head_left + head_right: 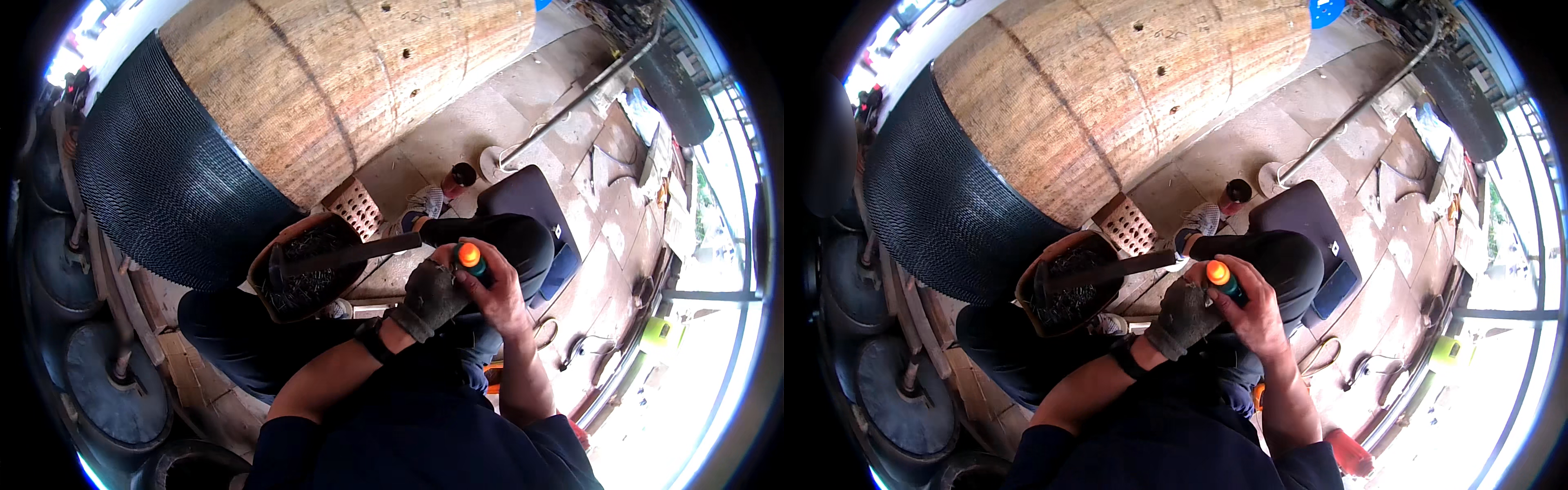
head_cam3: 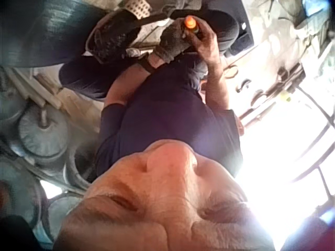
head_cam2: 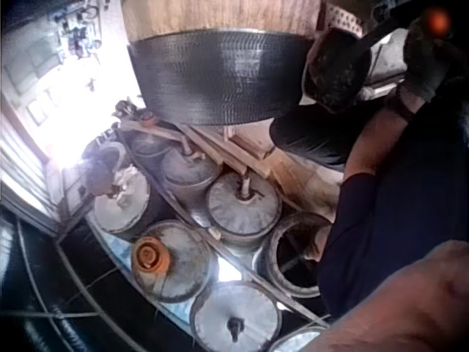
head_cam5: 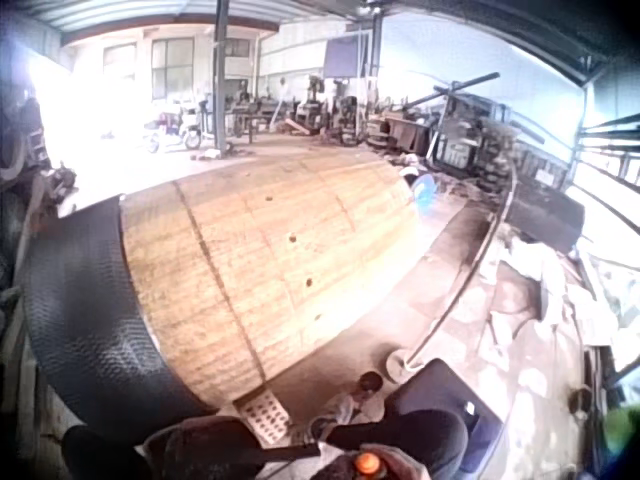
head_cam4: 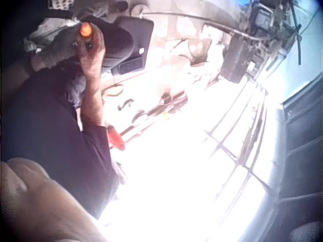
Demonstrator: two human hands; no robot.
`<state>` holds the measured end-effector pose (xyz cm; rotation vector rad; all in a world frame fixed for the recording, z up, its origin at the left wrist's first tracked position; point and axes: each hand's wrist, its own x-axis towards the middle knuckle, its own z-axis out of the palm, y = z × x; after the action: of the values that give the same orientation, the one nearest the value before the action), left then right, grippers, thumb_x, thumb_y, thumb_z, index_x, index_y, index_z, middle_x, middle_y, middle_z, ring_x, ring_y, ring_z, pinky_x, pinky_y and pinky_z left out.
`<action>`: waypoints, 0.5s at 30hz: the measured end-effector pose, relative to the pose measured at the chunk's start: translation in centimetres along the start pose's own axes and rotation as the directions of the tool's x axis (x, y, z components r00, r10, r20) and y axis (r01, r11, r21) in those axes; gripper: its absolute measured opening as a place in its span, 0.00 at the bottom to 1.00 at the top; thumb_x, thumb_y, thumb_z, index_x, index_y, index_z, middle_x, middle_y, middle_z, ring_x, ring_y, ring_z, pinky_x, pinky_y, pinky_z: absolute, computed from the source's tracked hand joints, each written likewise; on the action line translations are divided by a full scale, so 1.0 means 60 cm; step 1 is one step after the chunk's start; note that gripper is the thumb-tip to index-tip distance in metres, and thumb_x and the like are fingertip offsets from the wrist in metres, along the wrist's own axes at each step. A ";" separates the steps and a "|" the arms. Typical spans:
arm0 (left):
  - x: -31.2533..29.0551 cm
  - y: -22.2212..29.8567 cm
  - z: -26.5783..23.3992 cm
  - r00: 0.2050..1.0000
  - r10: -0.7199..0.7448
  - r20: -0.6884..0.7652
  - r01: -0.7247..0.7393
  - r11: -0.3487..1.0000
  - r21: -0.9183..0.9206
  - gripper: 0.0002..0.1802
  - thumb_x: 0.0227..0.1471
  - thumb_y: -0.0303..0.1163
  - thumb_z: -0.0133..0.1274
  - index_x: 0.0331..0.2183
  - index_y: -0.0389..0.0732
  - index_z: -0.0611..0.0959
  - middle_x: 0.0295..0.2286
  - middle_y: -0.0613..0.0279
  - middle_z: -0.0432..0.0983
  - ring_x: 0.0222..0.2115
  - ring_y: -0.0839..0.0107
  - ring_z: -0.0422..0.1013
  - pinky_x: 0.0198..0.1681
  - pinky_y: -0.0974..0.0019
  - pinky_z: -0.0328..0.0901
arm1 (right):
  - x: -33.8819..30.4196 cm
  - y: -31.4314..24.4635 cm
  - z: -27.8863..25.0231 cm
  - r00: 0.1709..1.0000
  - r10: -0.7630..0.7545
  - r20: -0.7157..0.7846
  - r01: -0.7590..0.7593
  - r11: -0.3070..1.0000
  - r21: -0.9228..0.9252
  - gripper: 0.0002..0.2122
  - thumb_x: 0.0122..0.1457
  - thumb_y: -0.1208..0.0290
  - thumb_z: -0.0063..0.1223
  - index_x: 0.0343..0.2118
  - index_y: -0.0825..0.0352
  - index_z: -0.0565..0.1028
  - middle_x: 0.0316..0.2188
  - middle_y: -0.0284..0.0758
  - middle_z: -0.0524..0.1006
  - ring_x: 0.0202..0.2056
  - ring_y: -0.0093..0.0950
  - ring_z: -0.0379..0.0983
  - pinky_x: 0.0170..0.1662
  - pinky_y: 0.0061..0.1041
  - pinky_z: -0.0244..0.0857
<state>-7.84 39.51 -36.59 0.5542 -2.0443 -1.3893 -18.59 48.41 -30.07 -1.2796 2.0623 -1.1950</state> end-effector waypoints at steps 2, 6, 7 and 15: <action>-0.005 0.029 -0.014 0.999 0.045 0.028 -0.043 0.998 -0.054 0.25 0.51 0.29 0.61 0.49 0.40 0.71 0.38 0.52 0.75 0.36 0.58 0.75 0.39 0.58 0.71 | -0.022 -0.029 0.005 0.985 0.141 -0.097 -0.121 0.975 0.189 0.19 0.62 0.74 0.59 0.55 0.71 0.72 0.45 0.35 0.78 0.46 0.21 0.72 0.52 0.24 0.66; -0.015 0.070 -0.072 0.955 -0.233 0.183 0.295 0.801 -0.522 0.24 0.59 0.37 0.55 0.53 0.36 0.72 0.40 0.58 0.73 0.41 0.66 0.72 0.44 0.63 0.68 | -0.040 -0.040 -0.003 0.935 0.112 -0.337 0.014 0.936 0.351 0.16 0.63 0.73 0.57 0.52 0.72 0.72 0.40 0.36 0.81 0.40 0.23 0.75 0.46 0.26 0.69; -0.020 0.081 -0.091 0.910 -0.348 0.224 0.405 0.642 -0.650 0.24 0.60 0.38 0.54 0.53 0.35 0.73 0.39 0.60 0.73 0.42 0.68 0.72 0.46 0.64 0.67 | -0.041 -0.053 -0.017 0.940 0.086 -0.330 0.030 0.944 0.330 0.16 0.63 0.72 0.57 0.51 0.72 0.72 0.37 0.37 0.81 0.38 0.24 0.77 0.45 0.26 0.69; -0.012 0.090 -0.152 0.983 -0.181 0.020 0.086 0.362 -0.928 0.26 0.66 0.41 0.45 0.57 0.32 0.70 0.46 0.53 0.74 0.50 0.65 0.70 0.59 0.58 0.63 | -0.069 -0.120 -0.001 0.970 -0.176 0.169 0.179 0.984 -0.002 0.17 0.54 0.69 0.67 0.43 0.70 0.76 0.28 0.45 0.77 0.32 0.45 0.77 0.36 0.36 0.70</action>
<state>-1.18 35.72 -29.27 0.2309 -0.8079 -2.2669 -13.05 50.63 -24.32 -1.5453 1.8735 -1.1032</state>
